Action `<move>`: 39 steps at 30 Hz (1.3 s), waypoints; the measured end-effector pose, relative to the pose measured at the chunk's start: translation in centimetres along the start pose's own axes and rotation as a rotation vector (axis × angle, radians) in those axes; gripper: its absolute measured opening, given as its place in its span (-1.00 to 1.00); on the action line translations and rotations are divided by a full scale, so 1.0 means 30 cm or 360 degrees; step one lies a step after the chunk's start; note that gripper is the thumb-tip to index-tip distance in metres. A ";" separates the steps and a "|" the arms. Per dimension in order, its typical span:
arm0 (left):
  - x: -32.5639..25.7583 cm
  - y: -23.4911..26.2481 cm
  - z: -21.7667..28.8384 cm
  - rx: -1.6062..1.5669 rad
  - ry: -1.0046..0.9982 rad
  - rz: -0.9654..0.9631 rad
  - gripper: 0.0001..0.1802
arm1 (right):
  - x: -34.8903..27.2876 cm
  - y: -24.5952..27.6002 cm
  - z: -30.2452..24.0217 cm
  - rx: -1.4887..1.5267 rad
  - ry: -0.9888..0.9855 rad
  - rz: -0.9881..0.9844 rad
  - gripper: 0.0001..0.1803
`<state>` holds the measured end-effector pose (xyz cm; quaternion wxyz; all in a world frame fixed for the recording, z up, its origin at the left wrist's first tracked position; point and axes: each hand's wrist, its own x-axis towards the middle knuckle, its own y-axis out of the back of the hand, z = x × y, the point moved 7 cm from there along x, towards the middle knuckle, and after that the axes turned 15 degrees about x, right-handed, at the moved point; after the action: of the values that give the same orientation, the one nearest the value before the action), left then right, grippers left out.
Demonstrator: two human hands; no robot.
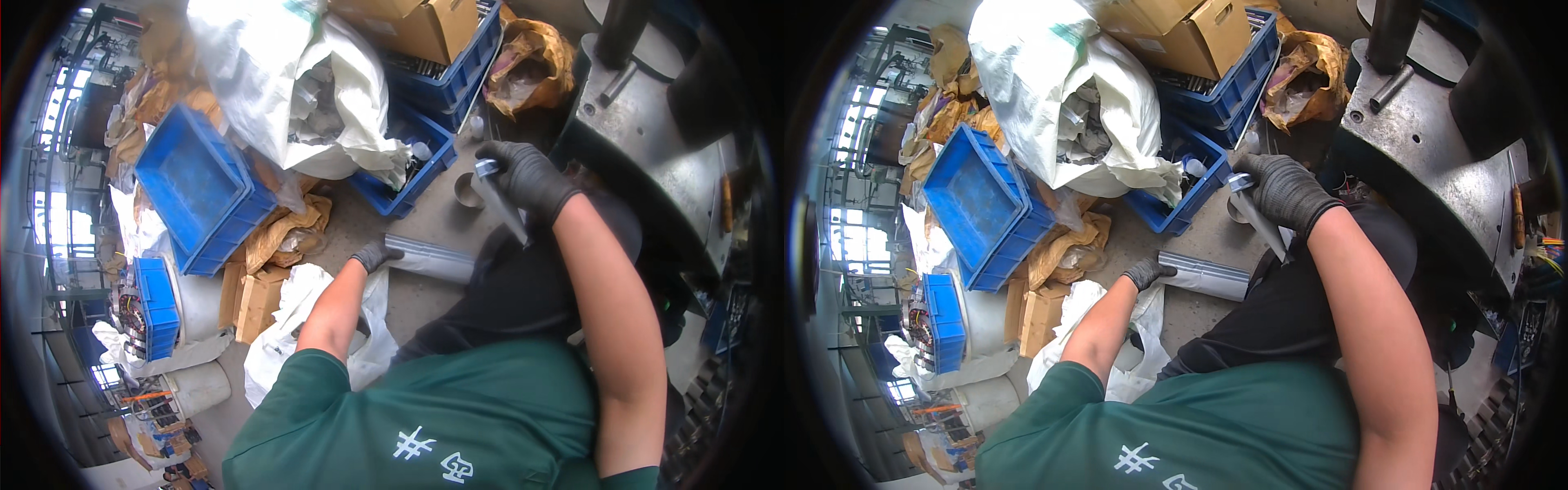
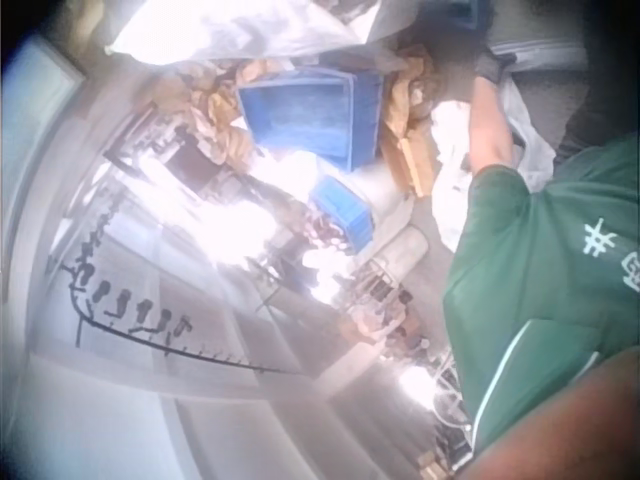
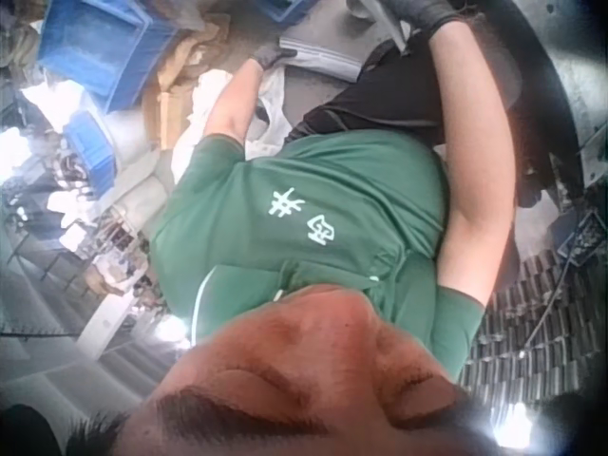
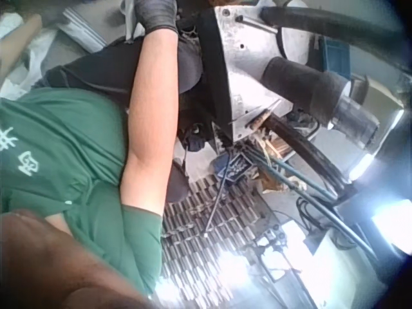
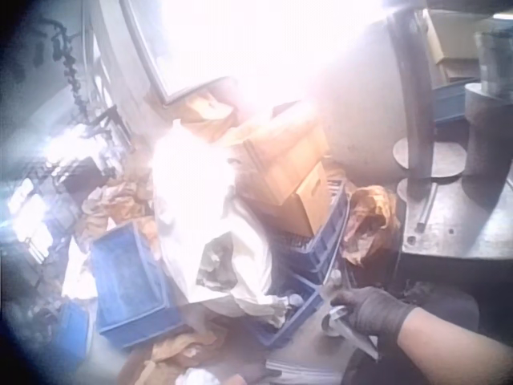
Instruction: The worker assembles motor components, specifically placing stators with copper windings into metal housings and using a hydraulic press to secure them.
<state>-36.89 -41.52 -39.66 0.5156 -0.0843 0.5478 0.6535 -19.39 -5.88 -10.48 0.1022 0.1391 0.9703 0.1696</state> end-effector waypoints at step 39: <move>-0.429 0.298 0.928 0.0158 -0.1146 0.1538 -0.51 | -0.005 -0.180 -0.018 -0.0104 -0.0091 -0.0744 -0.04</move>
<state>-25.25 -25.46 -14.60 0.3168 0.4246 0.3451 0.7748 -20.65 -10.98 -11.90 0.1706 -0.0878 0.9669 0.1685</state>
